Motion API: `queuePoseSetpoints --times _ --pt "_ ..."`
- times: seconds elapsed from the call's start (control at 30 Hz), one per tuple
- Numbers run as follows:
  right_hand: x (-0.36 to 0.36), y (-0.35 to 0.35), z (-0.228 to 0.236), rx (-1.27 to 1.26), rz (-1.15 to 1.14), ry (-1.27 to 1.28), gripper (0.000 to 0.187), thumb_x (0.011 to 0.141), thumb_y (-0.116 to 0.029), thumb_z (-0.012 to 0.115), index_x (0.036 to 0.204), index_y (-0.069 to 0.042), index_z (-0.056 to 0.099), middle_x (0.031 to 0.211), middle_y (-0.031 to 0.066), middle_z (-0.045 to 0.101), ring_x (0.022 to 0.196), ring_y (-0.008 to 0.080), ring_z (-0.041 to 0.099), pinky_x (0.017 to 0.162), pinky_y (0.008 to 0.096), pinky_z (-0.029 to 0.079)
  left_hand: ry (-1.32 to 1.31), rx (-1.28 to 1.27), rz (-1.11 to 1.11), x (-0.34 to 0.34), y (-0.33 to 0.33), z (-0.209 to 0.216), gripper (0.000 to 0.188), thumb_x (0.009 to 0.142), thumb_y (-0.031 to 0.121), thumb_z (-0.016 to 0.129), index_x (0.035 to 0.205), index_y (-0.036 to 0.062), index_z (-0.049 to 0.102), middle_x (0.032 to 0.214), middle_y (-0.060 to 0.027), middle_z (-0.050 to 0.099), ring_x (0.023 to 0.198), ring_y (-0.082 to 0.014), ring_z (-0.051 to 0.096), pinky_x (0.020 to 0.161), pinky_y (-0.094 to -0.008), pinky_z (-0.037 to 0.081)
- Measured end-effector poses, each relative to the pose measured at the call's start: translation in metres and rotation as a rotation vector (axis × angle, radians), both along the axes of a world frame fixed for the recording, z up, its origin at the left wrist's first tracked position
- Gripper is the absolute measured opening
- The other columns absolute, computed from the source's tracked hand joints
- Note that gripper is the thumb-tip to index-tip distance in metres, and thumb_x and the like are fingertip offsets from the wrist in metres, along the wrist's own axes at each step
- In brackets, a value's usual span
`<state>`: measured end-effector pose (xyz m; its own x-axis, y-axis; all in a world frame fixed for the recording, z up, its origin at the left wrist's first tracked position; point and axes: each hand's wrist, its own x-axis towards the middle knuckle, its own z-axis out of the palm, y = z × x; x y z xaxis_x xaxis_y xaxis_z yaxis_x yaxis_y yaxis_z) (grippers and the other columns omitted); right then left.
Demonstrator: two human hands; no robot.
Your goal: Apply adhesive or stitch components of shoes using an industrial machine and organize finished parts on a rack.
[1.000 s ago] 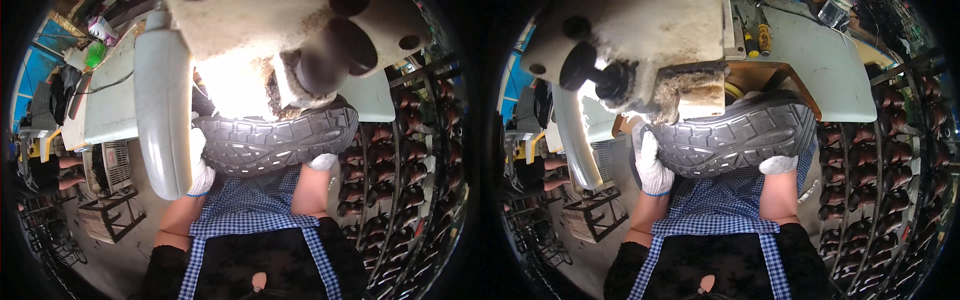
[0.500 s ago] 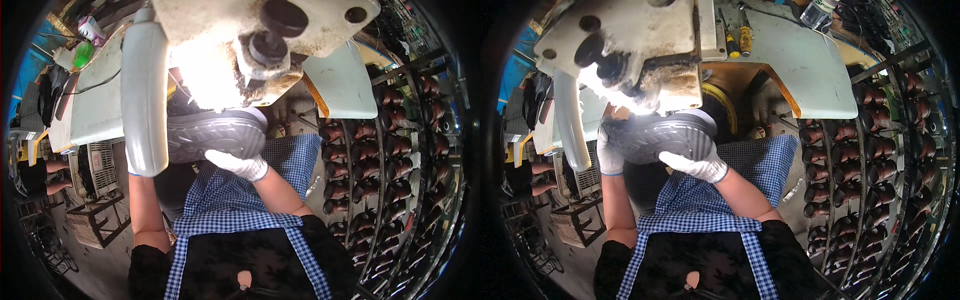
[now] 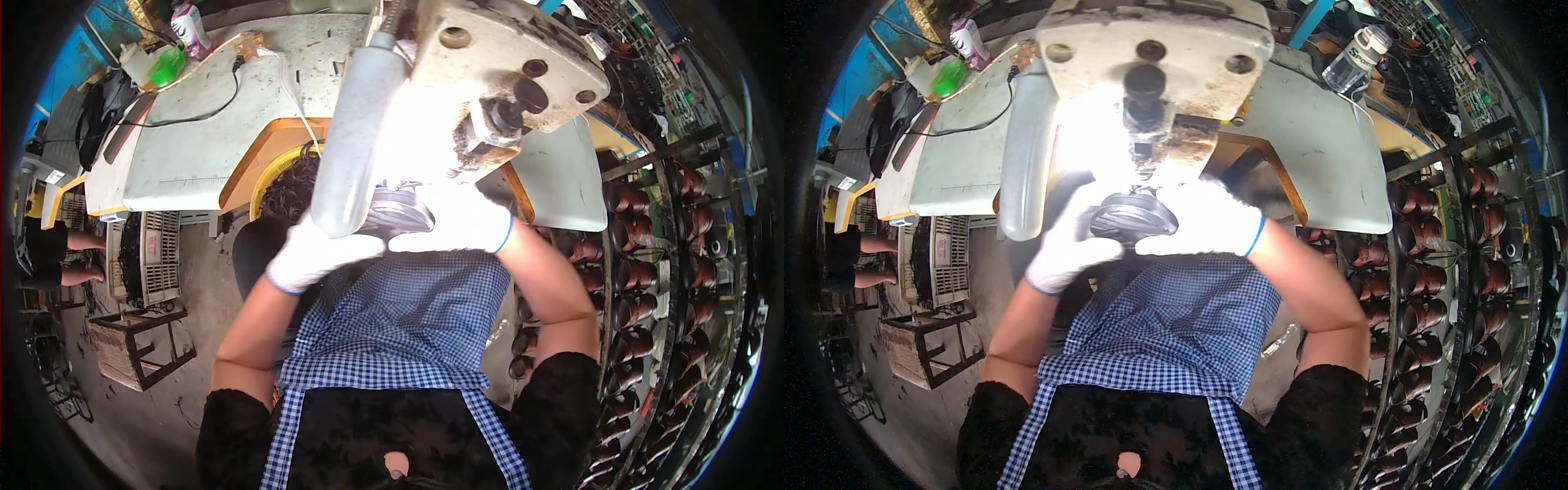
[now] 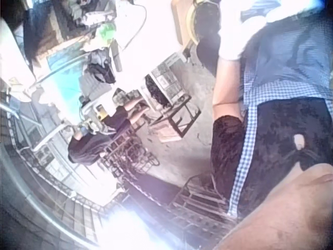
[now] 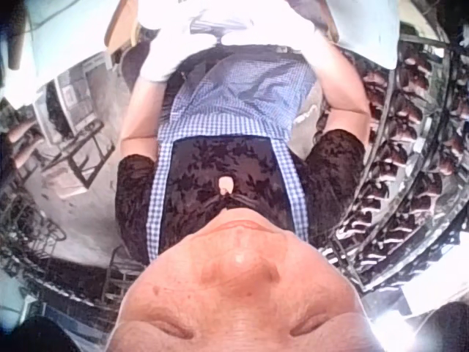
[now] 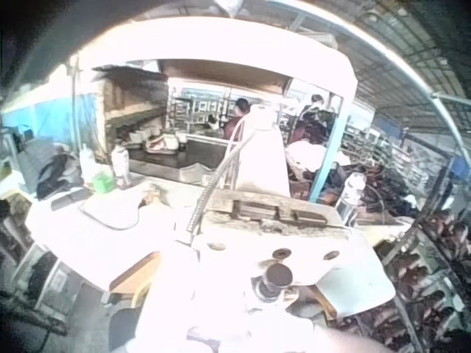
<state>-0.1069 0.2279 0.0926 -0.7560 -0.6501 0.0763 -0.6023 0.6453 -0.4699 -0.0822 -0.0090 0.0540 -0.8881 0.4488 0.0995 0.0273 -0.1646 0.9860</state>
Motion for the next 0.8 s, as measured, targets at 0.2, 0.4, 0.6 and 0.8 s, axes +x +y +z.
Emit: queuePoseSetpoints --times 0.2,0.4,0.6,0.8 --pt "0.016 0.003 0.017 -0.115 -0.051 0.018 0.068 0.072 -0.052 0.076 0.114 -0.001 0.062 0.108 0.0183 0.065 0.1 0.0323 0.065 0.085 0.0382 0.052 -0.18 0.183 0.068 0.009 0.03 -0.012 0.065 0.078 0.009 0.077 0.133 0.0011 0.043 0.118 -0.0091 0.06 0.105 -0.0173 0.059 0.092 -0.0314 0.049" --pt "0.113 0.057 -0.159 -1.374 -0.722 -0.477 0.068 0.077 -0.025 0.071 0.135 0.002 0.048 0.127 0.0134 0.058 0.109 0.0253 0.06 0.088 0.0352 0.052 -0.374 0.206 0.09 0.025 0.05 -0.004 0.059 0.082 0.01 0.073 0.132 0.0023 0.043 0.12 -0.0102 0.059 0.108 -0.0182 0.058 0.095 -0.0331 0.048" --pt "0.13 0.073 -0.04 -1.458 -0.851 -0.077 0.043 0.076 -0.005 0.057 0.118 0.003 0.052 0.106 0.0155 0.065 0.087 0.0252 0.067 0.079 0.0376 0.059 -0.703 0.896 0.029 0.037 0.054 -0.018 0.067 0.092 0.032 0.063 0.144 0.0051 0.031 0.142 -0.0181 0.042 0.129 -0.0364 0.045 0.108 -0.0542 0.038" --pt "0.168 0.077 -0.06 -1.693 -0.947 -0.455 0.059 0.074 -0.015 0.066 0.128 0.006 0.052 0.115 0.0167 0.065 0.1 0.0271 0.066 0.089 0.0374 0.054 -0.815 0.836 -0.115 0.046 0.046 -0.05 0.071 0.089 0.034 0.065 0.144 0.0049 0.033 0.144 -0.0142 0.042 0.134 -0.0314 0.04 0.114 -0.0515 0.03"
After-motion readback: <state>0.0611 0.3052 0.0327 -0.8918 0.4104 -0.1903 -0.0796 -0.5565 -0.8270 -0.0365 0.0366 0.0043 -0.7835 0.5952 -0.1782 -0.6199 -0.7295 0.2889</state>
